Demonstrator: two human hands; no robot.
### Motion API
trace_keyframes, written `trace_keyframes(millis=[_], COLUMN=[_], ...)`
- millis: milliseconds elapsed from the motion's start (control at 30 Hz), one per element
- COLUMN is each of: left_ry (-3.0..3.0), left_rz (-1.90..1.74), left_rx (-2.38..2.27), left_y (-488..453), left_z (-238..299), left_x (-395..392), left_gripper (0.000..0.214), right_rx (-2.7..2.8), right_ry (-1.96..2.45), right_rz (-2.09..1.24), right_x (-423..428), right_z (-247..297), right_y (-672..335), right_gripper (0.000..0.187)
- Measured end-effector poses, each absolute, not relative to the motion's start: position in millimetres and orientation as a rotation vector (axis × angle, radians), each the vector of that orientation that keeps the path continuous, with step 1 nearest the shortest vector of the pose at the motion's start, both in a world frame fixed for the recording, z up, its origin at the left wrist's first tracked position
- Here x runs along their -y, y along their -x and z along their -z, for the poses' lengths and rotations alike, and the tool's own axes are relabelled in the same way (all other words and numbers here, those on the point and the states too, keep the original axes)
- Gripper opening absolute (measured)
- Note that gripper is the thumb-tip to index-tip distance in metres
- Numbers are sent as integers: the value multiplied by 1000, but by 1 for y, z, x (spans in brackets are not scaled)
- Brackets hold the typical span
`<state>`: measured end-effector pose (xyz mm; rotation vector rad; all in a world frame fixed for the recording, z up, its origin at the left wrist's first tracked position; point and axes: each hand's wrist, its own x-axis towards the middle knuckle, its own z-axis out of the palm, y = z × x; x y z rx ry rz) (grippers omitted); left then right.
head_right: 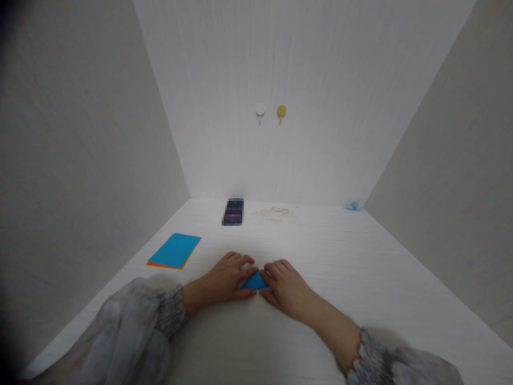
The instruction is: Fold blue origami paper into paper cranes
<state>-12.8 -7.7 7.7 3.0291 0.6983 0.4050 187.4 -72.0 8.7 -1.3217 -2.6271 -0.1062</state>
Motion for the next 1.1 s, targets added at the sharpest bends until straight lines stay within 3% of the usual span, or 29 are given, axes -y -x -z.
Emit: trace_keyframes(millis=[467,700,1100], left_ry=[-3011,-2999,-2971], left_rz=[-366,-337,-400], left_rx=[-744,-759,-686], left_y=[14,15,17], left_z=[-6,-9,-11], left_x=[7,10,11], left_gripper=[49,55,54], right_rx=[2674,2555,2629], right_ry=[1191,1138,1138], right_rz=[137,104,-111], right_x=[93,92,59], right_z=[-11,-17,-22], right_y=[-224,-225,-181], right_gripper=[39,21,24])
